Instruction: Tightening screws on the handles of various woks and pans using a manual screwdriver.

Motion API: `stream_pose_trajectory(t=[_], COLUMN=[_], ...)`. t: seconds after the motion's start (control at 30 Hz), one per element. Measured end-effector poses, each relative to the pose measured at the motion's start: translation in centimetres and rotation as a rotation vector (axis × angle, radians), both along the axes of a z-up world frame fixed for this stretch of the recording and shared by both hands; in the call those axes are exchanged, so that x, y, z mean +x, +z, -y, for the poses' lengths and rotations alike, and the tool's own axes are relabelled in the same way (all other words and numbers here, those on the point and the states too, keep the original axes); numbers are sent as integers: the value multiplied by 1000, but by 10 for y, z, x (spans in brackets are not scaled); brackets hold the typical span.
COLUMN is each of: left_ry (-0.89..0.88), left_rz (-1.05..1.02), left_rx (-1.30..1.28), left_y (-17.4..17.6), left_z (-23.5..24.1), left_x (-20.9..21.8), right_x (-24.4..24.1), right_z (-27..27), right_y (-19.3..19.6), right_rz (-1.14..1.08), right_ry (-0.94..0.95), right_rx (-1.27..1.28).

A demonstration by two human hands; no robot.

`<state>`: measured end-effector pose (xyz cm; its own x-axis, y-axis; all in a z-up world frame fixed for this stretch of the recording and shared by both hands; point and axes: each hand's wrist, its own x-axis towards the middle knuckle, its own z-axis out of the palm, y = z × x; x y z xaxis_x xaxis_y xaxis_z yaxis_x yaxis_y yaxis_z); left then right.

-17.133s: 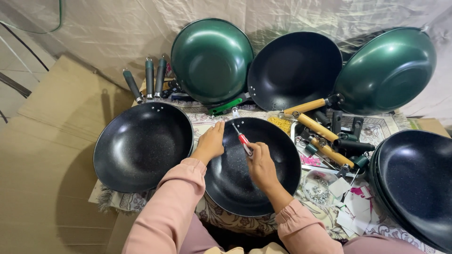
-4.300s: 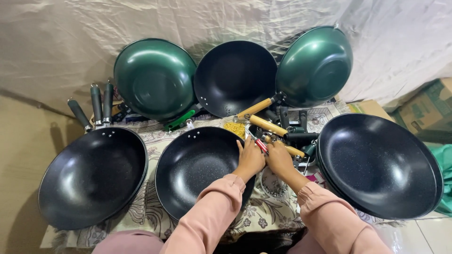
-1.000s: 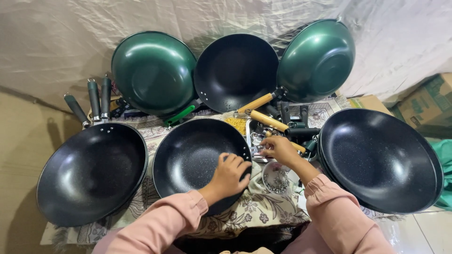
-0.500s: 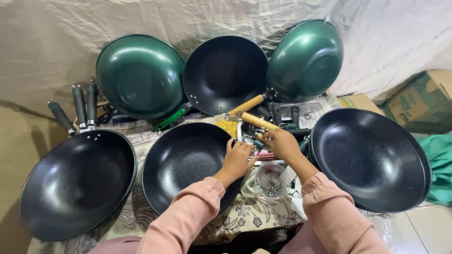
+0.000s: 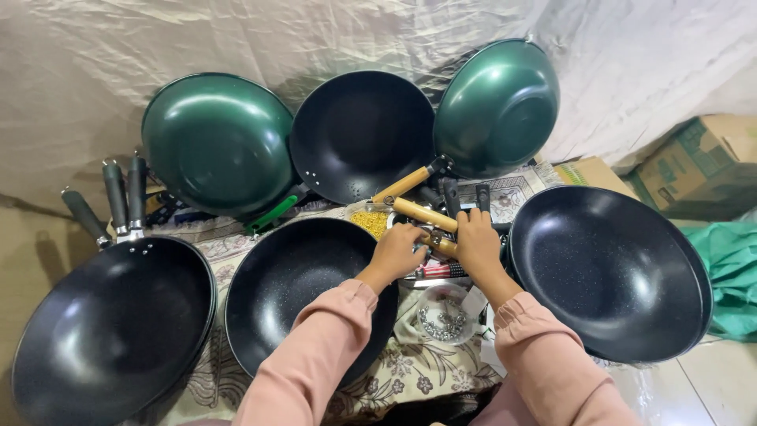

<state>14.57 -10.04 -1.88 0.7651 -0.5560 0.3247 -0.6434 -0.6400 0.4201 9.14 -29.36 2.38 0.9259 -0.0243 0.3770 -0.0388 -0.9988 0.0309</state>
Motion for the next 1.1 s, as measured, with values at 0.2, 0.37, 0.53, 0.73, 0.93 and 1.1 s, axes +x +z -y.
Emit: stream_pose_trajectory(t=[0.2,0.37,0.53,0.73,0.93,1.1], left_ry=[-26,-13,11,-9,-20,53], left_rz=[-67,-62,-65,-53,-114,-289], left_rx=[-125,-150,-236,-484,-630,-770], left_y=[2,-11,8,29,48,34], left_z=[44,61,53,30,2,-12], left_x=[3,4,-3,-16,-44,-62], right_x=[19,17,2,-32,-55,-70], right_z=[20,11,-12,-32,-43,-53], right_y=[-58,-42,7,71,94,94], right_rz=[129,280,390,490,509,455], right_ry=[-63,-23,47,298,480,538], right_rx=[-279,-369,-360,103,614,910])
